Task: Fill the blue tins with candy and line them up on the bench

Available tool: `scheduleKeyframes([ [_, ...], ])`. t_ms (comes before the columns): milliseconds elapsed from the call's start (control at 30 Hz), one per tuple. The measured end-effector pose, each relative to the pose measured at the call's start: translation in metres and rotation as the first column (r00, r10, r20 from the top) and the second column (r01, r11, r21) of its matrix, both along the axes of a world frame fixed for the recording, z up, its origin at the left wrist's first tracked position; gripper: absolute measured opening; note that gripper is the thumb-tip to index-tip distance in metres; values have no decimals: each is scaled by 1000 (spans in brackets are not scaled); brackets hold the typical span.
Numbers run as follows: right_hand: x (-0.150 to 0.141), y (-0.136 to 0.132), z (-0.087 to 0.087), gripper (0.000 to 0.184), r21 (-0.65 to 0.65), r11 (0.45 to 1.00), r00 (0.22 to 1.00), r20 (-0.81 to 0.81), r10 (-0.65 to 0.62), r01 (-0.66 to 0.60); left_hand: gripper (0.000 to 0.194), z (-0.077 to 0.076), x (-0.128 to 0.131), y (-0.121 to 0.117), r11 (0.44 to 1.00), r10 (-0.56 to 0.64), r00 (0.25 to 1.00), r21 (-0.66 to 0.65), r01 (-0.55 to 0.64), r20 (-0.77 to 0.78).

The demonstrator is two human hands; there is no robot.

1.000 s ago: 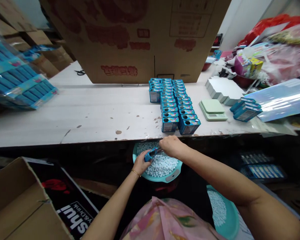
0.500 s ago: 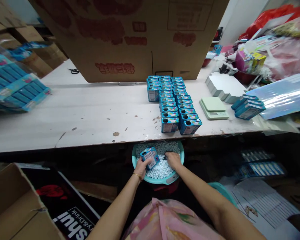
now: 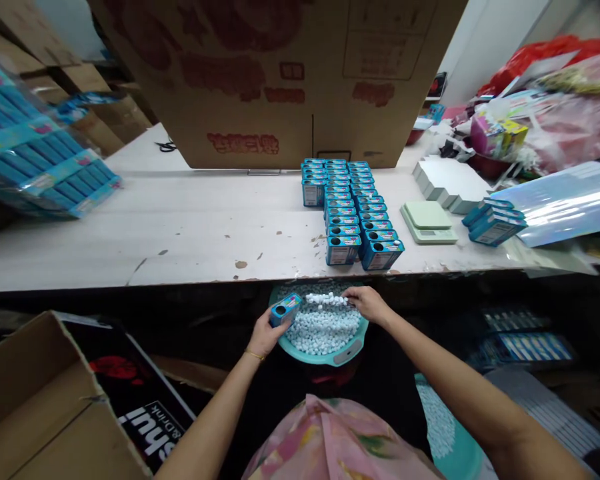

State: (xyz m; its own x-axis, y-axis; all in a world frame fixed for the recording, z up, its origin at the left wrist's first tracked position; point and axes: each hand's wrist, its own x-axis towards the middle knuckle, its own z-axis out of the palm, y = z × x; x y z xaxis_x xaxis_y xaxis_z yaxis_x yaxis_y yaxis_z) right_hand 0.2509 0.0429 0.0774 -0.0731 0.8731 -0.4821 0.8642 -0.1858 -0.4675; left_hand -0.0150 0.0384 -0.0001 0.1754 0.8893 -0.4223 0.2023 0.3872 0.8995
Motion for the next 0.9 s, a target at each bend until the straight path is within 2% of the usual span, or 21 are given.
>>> scheduleKeyframes([
  [167,-24,25,44,27,-46,976,967,134,219,-215,48,-1,23,2,980,-136,987,134,148,-89],
  [300,-49,37,71,28,-131,897,838,320,441,-422,48,-4,30,2,958,-189,966,183,220,-175],
  [400,-66,41,84,27,-132,856,756,416,505,-500,47,-4,31,3,945,-211,956,208,253,-205],
  [500,-80,42,90,26,-107,837,721,457,520,-536,46,-5,33,4,941,-213,956,220,256,-201],
  [633,-84,43,96,26,-53,828,724,456,518,-558,46,-6,35,6,952,-188,974,221,213,-127],
  [733,-61,39,95,25,-55,847,741,455,493,-529,42,-8,30,6,984,-100,993,141,107,-58],
  [800,-35,31,83,25,-91,876,753,475,456,-473,38,-11,25,4,999,-31,999,34,32,-25],
  [900,-5,9,44,27,-178,916,766,505,399,-360,37,-18,21,-2,980,112,991,-172,-99,67],
])
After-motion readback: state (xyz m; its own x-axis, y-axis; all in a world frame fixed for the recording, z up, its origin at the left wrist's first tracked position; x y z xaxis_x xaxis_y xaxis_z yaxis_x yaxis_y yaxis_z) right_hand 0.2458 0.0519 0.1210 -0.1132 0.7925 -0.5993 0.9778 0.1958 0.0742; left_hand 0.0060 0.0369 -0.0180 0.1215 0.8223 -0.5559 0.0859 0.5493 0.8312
